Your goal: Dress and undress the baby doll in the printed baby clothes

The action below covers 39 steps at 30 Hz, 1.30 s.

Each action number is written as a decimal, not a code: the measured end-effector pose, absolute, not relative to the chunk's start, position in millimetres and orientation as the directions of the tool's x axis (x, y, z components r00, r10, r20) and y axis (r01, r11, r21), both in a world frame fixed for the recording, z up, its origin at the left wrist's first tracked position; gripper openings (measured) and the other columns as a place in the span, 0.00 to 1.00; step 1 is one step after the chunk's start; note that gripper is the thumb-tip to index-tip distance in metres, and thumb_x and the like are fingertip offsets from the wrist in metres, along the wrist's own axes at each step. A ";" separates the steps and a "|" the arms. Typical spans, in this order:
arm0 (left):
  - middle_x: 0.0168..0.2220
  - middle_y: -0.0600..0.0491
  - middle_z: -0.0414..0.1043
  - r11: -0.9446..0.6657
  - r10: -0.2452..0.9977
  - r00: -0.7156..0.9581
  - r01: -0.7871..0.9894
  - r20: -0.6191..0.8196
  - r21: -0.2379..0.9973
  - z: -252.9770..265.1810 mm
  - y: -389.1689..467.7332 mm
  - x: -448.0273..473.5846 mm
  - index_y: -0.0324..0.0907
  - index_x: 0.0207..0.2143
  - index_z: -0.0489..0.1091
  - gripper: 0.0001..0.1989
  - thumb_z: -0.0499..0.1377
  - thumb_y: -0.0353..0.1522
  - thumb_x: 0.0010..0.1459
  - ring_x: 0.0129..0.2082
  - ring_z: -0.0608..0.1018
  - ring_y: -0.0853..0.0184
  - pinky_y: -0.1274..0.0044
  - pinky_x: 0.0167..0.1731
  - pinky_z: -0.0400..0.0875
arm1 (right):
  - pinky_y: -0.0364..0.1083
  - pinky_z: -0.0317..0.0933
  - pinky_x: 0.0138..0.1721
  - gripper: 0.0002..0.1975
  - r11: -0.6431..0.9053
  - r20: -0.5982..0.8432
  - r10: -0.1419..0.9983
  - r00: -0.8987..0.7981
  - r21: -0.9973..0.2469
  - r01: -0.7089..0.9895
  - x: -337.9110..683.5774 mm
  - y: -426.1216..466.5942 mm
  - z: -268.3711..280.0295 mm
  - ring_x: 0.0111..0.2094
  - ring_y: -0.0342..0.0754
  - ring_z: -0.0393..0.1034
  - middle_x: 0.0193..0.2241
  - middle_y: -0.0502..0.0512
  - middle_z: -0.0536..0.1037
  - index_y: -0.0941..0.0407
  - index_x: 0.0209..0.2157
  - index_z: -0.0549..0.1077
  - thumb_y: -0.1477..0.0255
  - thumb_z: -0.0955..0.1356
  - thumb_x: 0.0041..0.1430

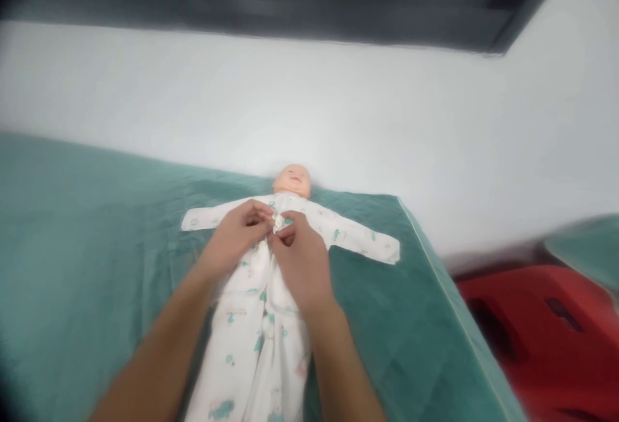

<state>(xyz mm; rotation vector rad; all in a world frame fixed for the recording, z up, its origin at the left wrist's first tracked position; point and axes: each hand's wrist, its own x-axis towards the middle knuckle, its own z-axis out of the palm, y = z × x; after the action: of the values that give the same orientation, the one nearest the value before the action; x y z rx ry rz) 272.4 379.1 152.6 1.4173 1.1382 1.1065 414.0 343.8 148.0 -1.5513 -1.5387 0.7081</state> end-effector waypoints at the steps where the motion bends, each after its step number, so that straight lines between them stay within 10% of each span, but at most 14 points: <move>1: 0.30 0.56 0.71 -0.102 0.986 0.144 0.120 0.084 0.988 152.3 379.0 272.7 0.41 0.36 0.70 0.08 0.59 0.32 0.51 0.29 0.72 0.72 0.82 0.27 0.63 | 0.45 0.61 0.35 0.16 0.081 0.153 0.983 0.098 -0.852 0.517 414.4 343.9 147.5 0.32 0.44 0.70 0.32 0.45 0.76 0.47 0.48 0.69 0.67 0.68 0.57; 39: 0.26 0.54 0.71 -0.228 0.816 0.578 0.318 0.002 0.920 165.9 372.8 235.6 0.42 0.30 0.75 0.07 0.61 0.37 0.52 0.26 0.70 0.70 0.80 0.26 0.65 | 0.45 0.42 0.24 0.07 0.005 -0.065 0.998 -0.024 -0.275 0.961 402.3 313.9 178.9 0.26 0.46 0.60 0.29 0.53 0.68 0.54 0.29 0.58 0.71 0.63 0.60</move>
<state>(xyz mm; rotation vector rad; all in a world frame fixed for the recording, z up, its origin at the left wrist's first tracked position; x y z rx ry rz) 235.6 372.8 165.9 1.8003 0.9295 0.6174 402.3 313.9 178.9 -2.0852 -2.1155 0.3664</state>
